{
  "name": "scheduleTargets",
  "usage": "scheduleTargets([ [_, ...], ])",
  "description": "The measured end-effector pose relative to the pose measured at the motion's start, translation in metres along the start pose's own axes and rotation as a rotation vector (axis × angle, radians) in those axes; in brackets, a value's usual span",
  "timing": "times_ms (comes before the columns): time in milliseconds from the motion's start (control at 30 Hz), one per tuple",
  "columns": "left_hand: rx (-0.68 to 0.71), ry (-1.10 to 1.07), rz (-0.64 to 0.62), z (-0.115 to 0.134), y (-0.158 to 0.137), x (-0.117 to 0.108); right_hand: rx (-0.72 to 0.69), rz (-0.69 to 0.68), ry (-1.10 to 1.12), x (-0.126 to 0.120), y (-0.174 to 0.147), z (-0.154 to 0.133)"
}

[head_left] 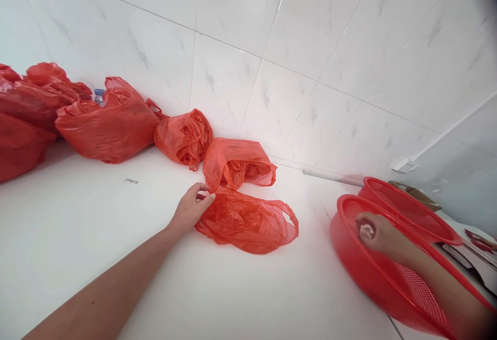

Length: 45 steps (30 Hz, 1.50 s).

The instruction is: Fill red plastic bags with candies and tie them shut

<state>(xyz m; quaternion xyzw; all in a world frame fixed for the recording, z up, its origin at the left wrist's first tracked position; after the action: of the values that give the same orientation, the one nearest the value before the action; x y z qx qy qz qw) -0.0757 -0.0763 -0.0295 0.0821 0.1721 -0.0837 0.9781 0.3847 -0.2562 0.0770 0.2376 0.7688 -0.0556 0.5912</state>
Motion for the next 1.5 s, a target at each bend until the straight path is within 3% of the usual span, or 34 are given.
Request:
scheduleTargets([
  [133,-0.022,-0.002,-0.027,0.001,-0.001,0.002,-0.185,0.043,0.112,-0.014,0.004,-0.06],
  [200,-0.009,-0.011,-0.035,0.002,-0.002,0.003,-0.291,-0.091,0.211,-0.003,-0.005,-0.102],
  [367,0.031,-0.024,-0.036,0.001,-0.002,0.003,-0.614,-0.445,0.309,0.057,-0.037,-0.205],
  [533,0.063,0.001,-0.061,0.002,-0.002,0.005,-0.661,-0.535,0.291,0.114,-0.038,-0.249],
  [767,0.098,0.049,-0.114,-0.001,0.0,0.011,-0.423,-0.396,0.362,0.159,-0.013,-0.244],
  [867,0.105,0.034,-0.141,-0.006,0.001,0.013,-0.266,-0.309,0.362,0.17,-0.007,-0.233],
  [967,0.101,0.036,-0.174,-0.009,0.002,0.014,-0.215,-0.236,0.358,0.174,-0.005,-0.224],
  [1233,0.062,0.035,-0.183,-0.009,0.0,0.013,-0.324,-0.223,0.316,0.151,-0.026,-0.195],
  [1500,0.059,0.064,-0.188,-0.006,-0.001,0.014,-0.721,-0.232,0.112,0.145,-0.066,-0.192],
])
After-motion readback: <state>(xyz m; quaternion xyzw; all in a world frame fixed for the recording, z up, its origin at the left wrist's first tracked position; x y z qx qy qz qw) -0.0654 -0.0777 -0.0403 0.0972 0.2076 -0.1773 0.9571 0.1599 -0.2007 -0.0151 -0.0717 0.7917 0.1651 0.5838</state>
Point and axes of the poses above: each hand's wrist, its own y-axis towards the middle knuckle, its own x-axis out of the palm, z = x × y, the point moved 4 cm from there along y, towards the middle knuckle, and after that the axes turned 4 degrees about -z, right-handed, at the moved point
